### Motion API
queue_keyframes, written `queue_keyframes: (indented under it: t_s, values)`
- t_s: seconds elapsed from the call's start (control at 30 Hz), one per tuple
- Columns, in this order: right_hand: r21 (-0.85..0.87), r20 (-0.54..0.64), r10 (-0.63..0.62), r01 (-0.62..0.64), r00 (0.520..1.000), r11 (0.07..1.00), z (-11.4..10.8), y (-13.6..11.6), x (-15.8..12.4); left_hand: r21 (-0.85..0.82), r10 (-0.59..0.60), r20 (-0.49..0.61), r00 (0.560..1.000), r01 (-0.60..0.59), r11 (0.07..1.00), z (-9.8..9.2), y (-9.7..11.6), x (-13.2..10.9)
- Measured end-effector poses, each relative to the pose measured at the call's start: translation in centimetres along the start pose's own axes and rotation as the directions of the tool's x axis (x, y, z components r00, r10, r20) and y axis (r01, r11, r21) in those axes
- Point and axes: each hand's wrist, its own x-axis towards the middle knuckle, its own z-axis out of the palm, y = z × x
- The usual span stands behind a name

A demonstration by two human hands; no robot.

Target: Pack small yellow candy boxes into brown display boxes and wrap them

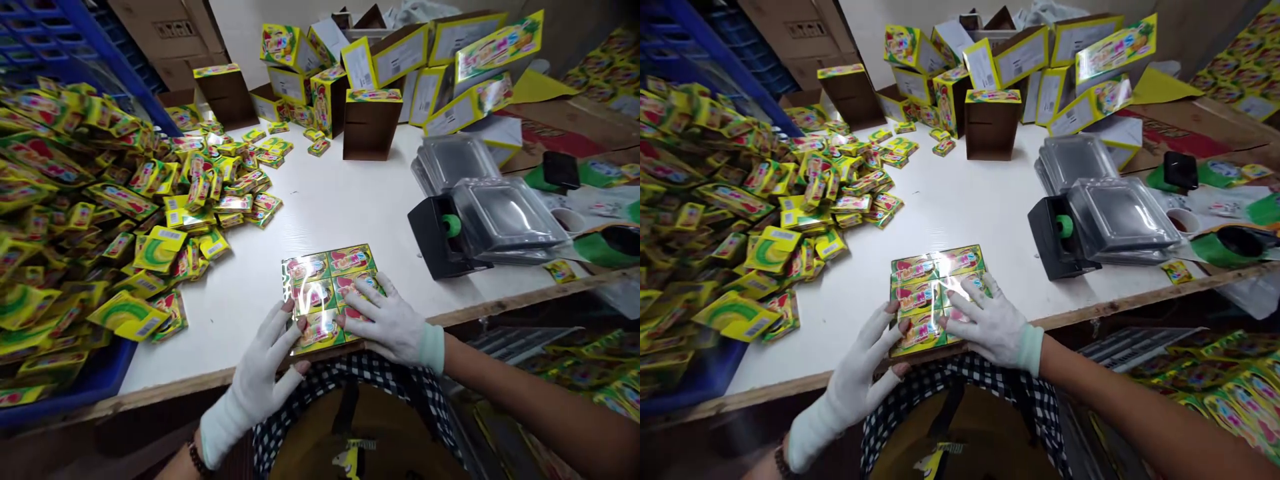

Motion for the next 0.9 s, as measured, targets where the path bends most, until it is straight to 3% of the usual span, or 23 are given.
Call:
queue_keyframes:
  t_s: [0.03, 0.1, 0.17, 0.2, 0.3, 0.43, 0.5, 0.57, 0.63, 0.7, 0.73, 0.8, 0.87, 0.9]
  values:
    - [-0.016, 0.021, -0.028, 0.029, 0.999, 0.999, 0.0, -0.5, 0.8, -0.128, -0.152, -0.082, 0.985, 0.141, 0.982, 0.7, 0.0, -0.5]
    - [-0.036, 0.035, -0.064, 0.065, 0.997, 0.997, 0.1, -1.8, 2.6, -0.393, -0.484, -0.149, 0.862, 0.398, 0.829, 1.8, 0.2, -0.6]
    - [-0.046, 0.036, -0.084, 0.086, 0.996, 0.995, 0.4, -3.2, 4.3, -0.56, -0.672, -0.115, 0.731, 0.511, 0.652, 2.4, 0.5, 0.0]
    - [-0.047, 0.035, -0.093, 0.095, 0.995, 0.994, 0.5, -3.9, 5.0, -0.601, -0.705, -0.1, 0.702, 0.522, 0.605, 2.5, 0.5, 0.3]
    - [-0.03, 0.03, -0.122, 0.123, 0.992, 0.992, 0.7, -4.9, 6.4, -0.653, -0.721, -0.128, 0.681, 0.49, 0.578, 2.8, 0.5, 1.0]
    - [-0.024, 0.035, -0.188, 0.188, 0.982, 0.982, 0.1, -2.6, 6.4, -0.668, -0.711, -0.188, 0.678, 0.442, 0.599, 4.3, 0.8, 2.1]
    - [-0.036, 0.03, -0.203, 0.204, 0.979, 0.978, -0.3, -0.9, 6.1, -0.657, -0.674, -0.215, 0.707, 0.406, 0.635, 5.1, 0.9, 3.1]
    - [-0.055, 0.013, -0.173, 0.173, 0.985, 0.983, -0.3, 0.0, 5.8, -0.589, -0.581, -0.297, 0.758, 0.333, 0.736, 5.3, 0.8, 4.0]
    - [-0.082, -0.017, -0.102, 0.1, 0.995, 0.992, 0.3, -0.2, 5.7, -0.414, -0.366, -0.374, 0.852, 0.2, 0.888, 5.0, 0.5, 4.4]
    - [-0.093, -0.075, -0.037, 0.03, 0.996, 0.995, 1.2, -1.3, 5.6, -0.197, -0.055, -0.352, 0.934, -0.016, 0.98, 4.3, 0.1, 4.4]
    - [-0.081, -0.111, -0.02, 0.011, 0.994, 0.997, 1.5, -1.8, 5.5, -0.113, 0.088, -0.318, 0.944, -0.129, 0.985, 4.0, -0.2, 4.3]
    - [0.0, -0.162, -0.02, 0.02, 0.987, 1.0, 1.6, -2.3, 4.8, -0.01, 0.276, -0.278, 0.92, -0.291, 0.957, 3.5, -0.9, 4.1]
    - [0.161, -0.232, 0.047, -0.009, 0.972, 0.987, 0.7, -1.4, 2.9, 0.03, 0.354, -0.28, 0.892, -0.36, 0.932, 3.4, -1.6, 3.9]
    - [0.245, -0.298, 0.163, -0.09, 0.941, 0.965, -0.2, -0.5, 1.4, 0.034, 0.369, -0.278, 0.887, -0.375, 0.927, 3.4, -1.9, 3.9]
